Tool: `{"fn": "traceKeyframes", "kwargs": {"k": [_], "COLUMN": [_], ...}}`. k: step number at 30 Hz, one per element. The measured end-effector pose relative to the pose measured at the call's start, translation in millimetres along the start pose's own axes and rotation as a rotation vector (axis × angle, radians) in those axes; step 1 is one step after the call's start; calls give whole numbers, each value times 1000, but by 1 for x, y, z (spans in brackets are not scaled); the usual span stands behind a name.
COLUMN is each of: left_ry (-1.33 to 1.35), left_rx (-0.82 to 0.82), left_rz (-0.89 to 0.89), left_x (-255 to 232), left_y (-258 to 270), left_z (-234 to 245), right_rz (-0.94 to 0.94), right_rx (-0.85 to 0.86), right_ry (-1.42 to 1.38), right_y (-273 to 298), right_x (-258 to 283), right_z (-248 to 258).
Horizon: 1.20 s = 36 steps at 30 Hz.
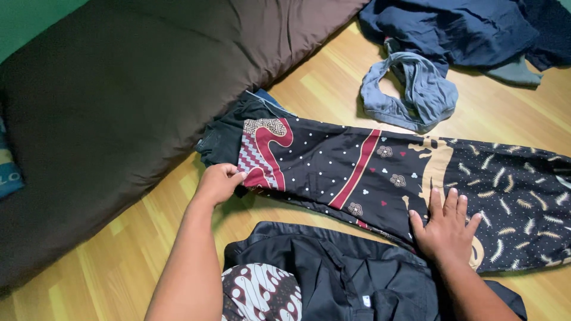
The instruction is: Folding various items of laundry including pants and shirts on the floor.
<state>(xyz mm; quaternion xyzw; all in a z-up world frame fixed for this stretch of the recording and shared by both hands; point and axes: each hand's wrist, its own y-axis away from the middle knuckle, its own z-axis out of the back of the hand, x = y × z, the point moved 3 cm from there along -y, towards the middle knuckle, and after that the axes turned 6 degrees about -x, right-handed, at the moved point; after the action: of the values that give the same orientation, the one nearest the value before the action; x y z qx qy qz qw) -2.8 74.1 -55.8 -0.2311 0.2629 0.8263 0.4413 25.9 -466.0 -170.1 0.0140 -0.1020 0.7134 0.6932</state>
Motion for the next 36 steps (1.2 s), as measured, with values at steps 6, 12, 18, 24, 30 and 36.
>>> {"fn": "traceKeyframes", "kwargs": {"k": [6, 12, 18, 24, 30, 36], "left_ry": [-132, -159, 199, 362, 405, 543], "left_rx": [39, 51, 66, 144, 204, 185], "left_rz": [141, 210, 363, 309, 470, 515], "left_x": [23, 21, 39, 51, 36, 60], "left_y": [-14, -18, -23, -33, -26, -40], "left_z": [-8, -15, -36, -50, -41, -51], "right_rz": [-3, -2, 5, -9, -9, -10], "right_rx": [-10, -21, -38, -10, -2, -4], "right_ry": [-5, 5, 1, 31, 36, 26], "right_y": [0, 0, 0, -2, -1, -1], "right_x": [0, -2, -2, -3, -1, 0], "right_z": [-2, -4, -6, -6, -4, -1]}}
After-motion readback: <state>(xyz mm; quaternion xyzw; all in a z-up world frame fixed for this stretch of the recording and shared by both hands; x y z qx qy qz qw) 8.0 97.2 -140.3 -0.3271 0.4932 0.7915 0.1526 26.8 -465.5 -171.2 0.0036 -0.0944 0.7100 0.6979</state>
